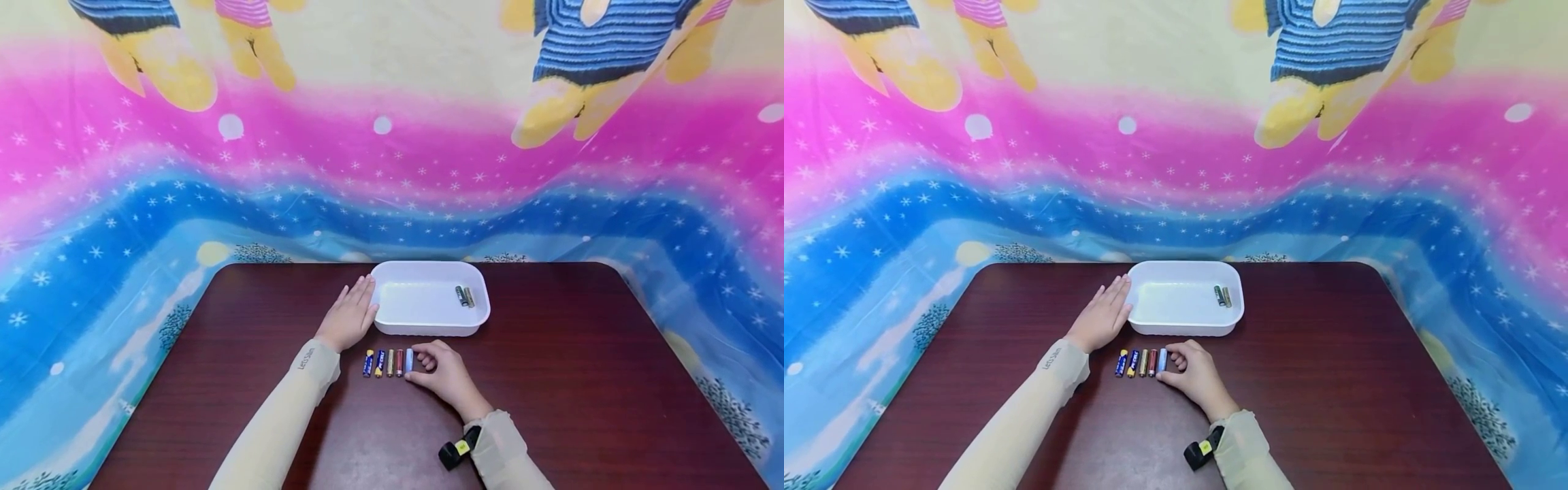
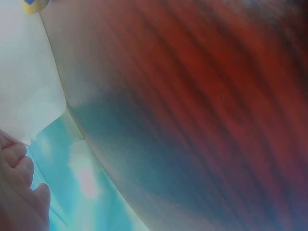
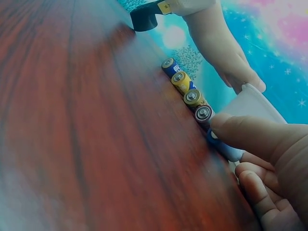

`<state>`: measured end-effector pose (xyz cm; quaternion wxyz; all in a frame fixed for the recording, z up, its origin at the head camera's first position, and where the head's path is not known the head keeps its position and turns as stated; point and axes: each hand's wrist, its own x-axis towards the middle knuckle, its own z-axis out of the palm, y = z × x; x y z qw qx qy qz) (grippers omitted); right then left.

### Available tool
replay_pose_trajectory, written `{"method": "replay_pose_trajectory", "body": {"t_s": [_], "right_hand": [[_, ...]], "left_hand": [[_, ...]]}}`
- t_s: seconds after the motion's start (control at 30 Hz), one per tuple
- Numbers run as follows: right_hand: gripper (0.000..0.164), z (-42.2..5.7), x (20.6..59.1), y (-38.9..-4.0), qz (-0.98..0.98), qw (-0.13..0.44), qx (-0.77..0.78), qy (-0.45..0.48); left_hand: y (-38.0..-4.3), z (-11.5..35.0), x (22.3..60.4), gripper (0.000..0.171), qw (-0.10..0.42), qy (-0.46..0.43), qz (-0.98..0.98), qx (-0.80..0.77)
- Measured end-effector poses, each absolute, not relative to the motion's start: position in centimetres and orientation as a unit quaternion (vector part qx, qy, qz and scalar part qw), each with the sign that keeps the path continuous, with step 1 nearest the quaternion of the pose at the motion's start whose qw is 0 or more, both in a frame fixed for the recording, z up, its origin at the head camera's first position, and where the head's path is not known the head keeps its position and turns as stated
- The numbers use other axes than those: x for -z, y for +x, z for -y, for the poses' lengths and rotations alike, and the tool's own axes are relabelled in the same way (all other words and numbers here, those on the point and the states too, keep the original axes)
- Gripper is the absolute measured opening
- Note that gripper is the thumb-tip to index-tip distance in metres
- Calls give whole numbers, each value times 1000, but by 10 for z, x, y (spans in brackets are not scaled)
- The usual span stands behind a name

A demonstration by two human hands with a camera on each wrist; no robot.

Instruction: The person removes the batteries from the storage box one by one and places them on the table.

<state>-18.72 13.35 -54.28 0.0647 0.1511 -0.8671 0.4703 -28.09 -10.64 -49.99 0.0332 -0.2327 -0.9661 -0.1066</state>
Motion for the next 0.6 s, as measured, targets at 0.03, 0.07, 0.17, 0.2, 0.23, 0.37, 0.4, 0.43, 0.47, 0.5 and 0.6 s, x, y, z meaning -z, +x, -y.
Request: {"method": "replay_pose_trajectory", "body": {"t_s": [0.03, 0.07, 0.17, 0.2, 0.23, 0.37, 0.4, 0.43, 0.47, 0.5, 0.6], "right_hand": [[46, -134, 543, -187, 867, 64, -471, 150], [46, -134, 543, -187, 867, 63, -472, 150], [46, -135, 543, -188, 864, 59, -477, 147], [46, -135, 543, -188, 864, 57, -480, 144], [46, -135, 543, -188, 863, 54, -483, 141], [44, -137, 542, -189, 852, 40, -506, 128], [42, -137, 543, -189, 848, 36, -514, 124], [41, -137, 543, -189, 842, 34, -524, 122], [39, -137, 544, -189, 836, 32, -535, 117], [36, -138, 544, -190, 831, 30, -545, 110], [29, -137, 544, -189, 813, 26, -575, 88]], "left_hand": [[-281, 106, 500, 64, 34, -232, 966, 107], [-281, 106, 500, 64, 35, -233, 966, 108], [-280, 107, 499, 64, 40, -236, 965, 109], [-280, 107, 499, 64, 40, -236, 965, 110], [-280, 107, 499, 64, 40, -236, 965, 110], [-281, 107, 499, 64, 39, -236, 965, 108], [-281, 107, 499, 64, 38, -236, 965, 108], [-281, 107, 500, 64, 40, -237, 965, 108], [-281, 107, 500, 64, 42, -237, 964, 108], [-281, 107, 500, 64, 44, -239, 964, 108], [-281, 107, 502, 63, 53, -243, 962, 109]]}}
